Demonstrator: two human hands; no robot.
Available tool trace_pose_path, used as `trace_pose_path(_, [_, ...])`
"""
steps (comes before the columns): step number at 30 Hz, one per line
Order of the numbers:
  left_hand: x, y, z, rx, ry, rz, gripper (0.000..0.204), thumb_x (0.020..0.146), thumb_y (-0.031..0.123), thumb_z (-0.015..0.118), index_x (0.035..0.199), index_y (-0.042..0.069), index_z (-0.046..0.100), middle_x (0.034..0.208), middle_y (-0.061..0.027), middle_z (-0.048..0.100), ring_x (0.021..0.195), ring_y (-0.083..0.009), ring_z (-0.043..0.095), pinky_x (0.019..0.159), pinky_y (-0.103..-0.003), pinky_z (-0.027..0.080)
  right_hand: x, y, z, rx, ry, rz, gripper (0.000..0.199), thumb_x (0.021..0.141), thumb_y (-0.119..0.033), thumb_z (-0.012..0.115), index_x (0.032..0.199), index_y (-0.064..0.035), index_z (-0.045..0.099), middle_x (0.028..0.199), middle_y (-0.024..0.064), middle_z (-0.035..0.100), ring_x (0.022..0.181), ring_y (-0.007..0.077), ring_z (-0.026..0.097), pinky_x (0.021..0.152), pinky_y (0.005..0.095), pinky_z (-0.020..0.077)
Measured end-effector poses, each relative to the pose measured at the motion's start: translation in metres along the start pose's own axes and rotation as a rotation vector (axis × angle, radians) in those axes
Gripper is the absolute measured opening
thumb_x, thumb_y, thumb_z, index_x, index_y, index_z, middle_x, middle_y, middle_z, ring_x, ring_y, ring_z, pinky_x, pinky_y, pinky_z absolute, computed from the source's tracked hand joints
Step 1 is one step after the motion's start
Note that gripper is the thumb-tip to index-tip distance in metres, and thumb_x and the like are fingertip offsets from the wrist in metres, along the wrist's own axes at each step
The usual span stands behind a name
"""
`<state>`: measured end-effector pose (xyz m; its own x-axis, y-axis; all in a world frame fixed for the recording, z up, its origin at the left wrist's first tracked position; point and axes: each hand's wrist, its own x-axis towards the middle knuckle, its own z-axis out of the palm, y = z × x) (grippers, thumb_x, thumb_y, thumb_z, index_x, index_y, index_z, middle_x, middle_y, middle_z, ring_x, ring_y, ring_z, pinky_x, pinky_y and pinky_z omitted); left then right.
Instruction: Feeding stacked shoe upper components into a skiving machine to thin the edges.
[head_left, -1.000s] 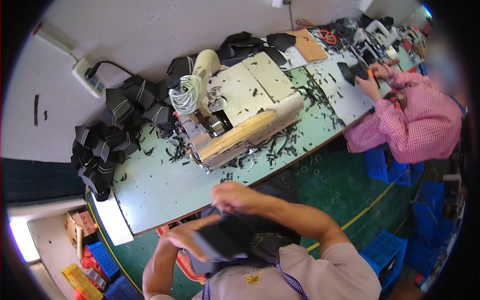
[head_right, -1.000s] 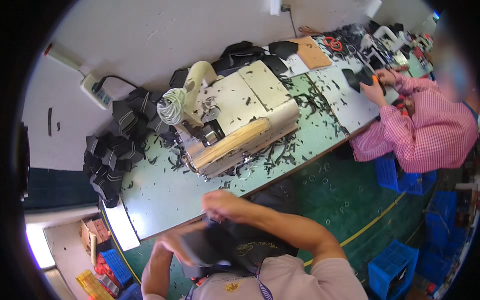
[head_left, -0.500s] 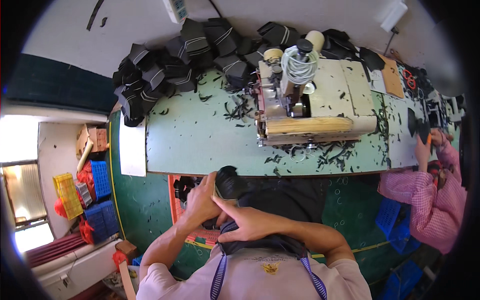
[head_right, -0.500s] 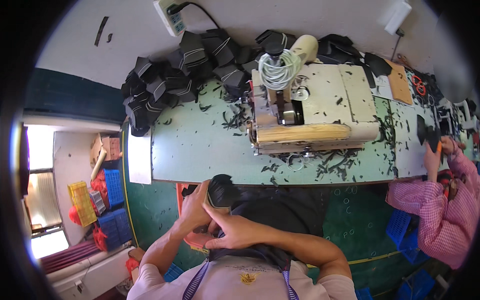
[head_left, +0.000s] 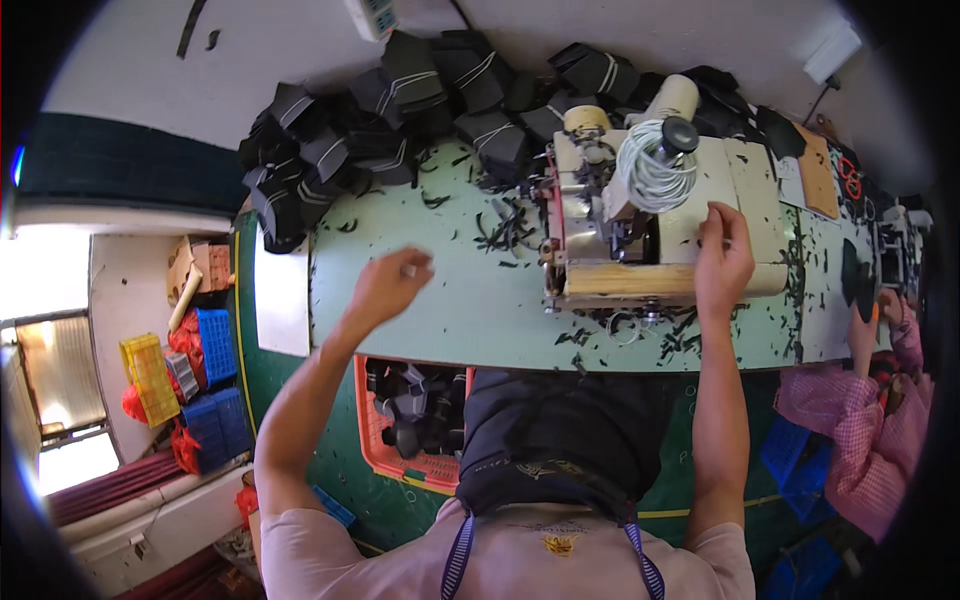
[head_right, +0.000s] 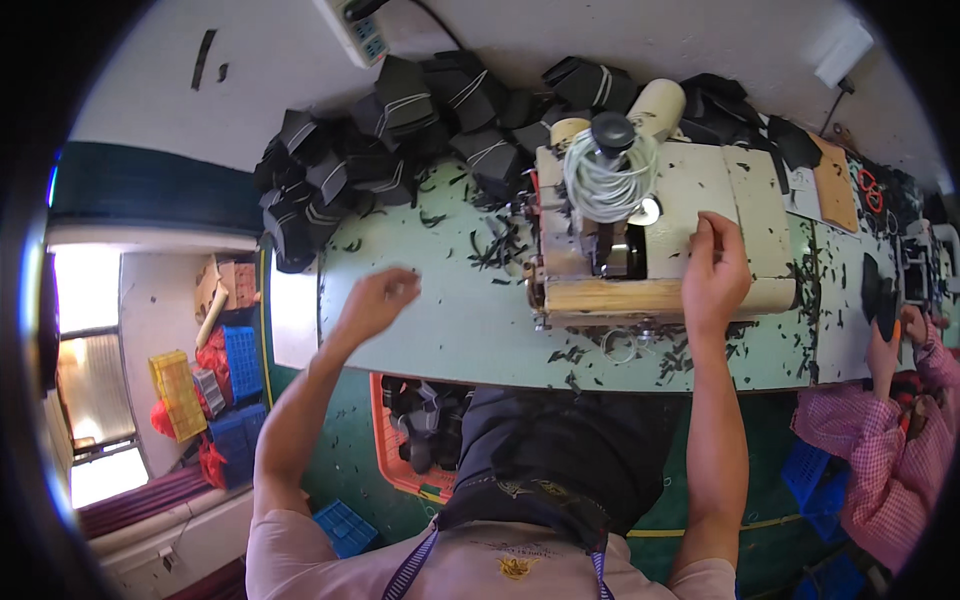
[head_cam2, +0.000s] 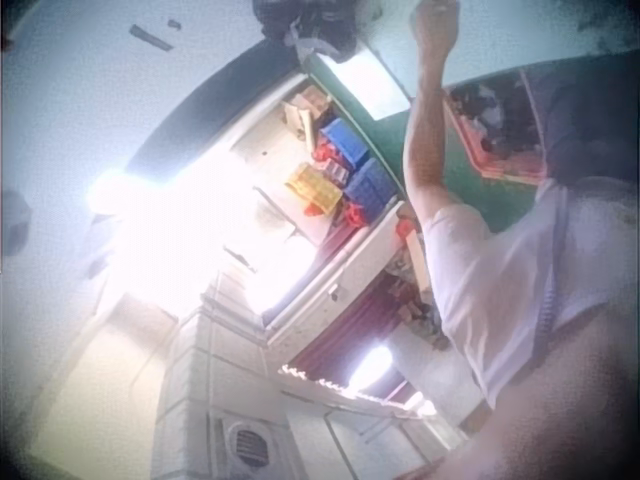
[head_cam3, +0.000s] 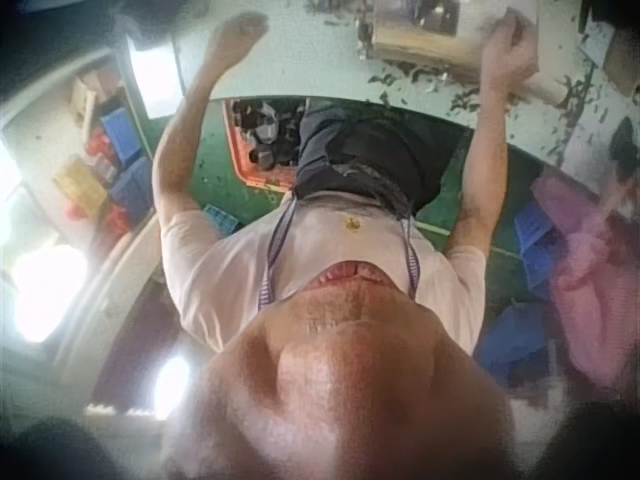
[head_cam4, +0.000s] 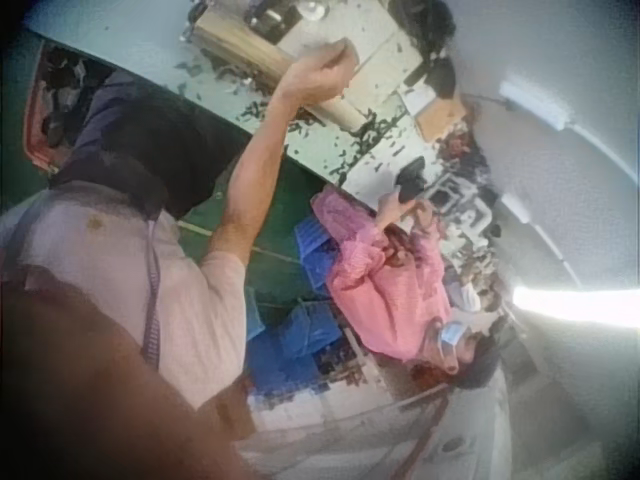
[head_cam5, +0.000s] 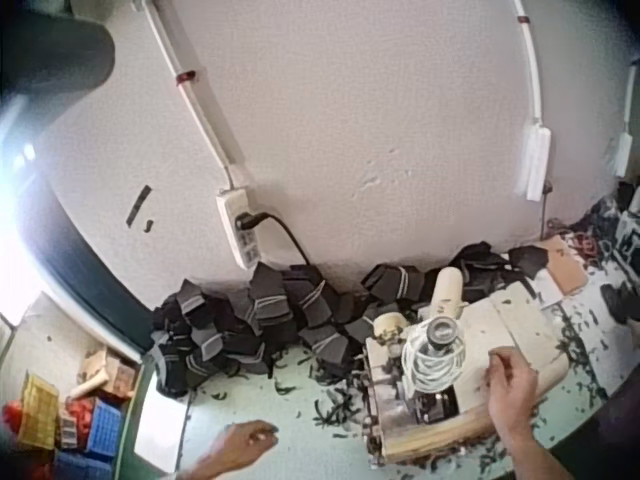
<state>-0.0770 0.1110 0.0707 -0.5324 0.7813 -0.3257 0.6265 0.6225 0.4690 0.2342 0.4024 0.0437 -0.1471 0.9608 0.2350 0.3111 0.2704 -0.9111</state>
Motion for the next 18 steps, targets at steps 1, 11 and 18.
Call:
trace_pose_path(1, [0.033,0.014,-0.005,-0.073,0.048,0.061,0.033,0.089,0.026,0.069,0.116,0.006,0.069,0.104,-0.0118,0.073,0.087,-0.0238,0.070,0.080,-0.036,0.053,0.001,-0.002,0.003,-0.009,0.014,0.001,0.016,0.097,-0.013,0.060,0.107,-0.0045,0.069,0.080,0.0029,0.065,0.072,0.0110,0.060,0.067,0.0263,0.0486])
trace_pose_path(11, [0.307,0.182,0.013,0.078,0.361,0.643,0.066,0.077,0.030,0.073,0.136,0.008,0.053,0.139,-0.0160,0.053,0.125,-0.0372,0.052,0.102,-0.046,0.044,0.000,-0.014,0.013,-0.435,0.058,-0.331,0.018,0.084,-0.006,0.067,0.102,-0.0063,0.071,0.080,0.0058,0.067,0.068,0.0226,0.060,0.061,0.0345,0.0488])
trace_pose_path(18, [0.322,0.209,0.042,0.351,0.317,0.183,0.067,0.069,0.024,0.072,0.132,0.008,0.055,0.127,-0.0163,0.049,0.123,-0.0323,0.048,0.101,-0.043,0.041,0.000,-0.016,0.011,-0.427,0.081,-0.341,0.014,0.083,-0.003,0.067,0.097,-0.0059,0.070,0.081,0.0054,0.067,0.070,0.0247,0.061,0.062,0.0354,0.0489])
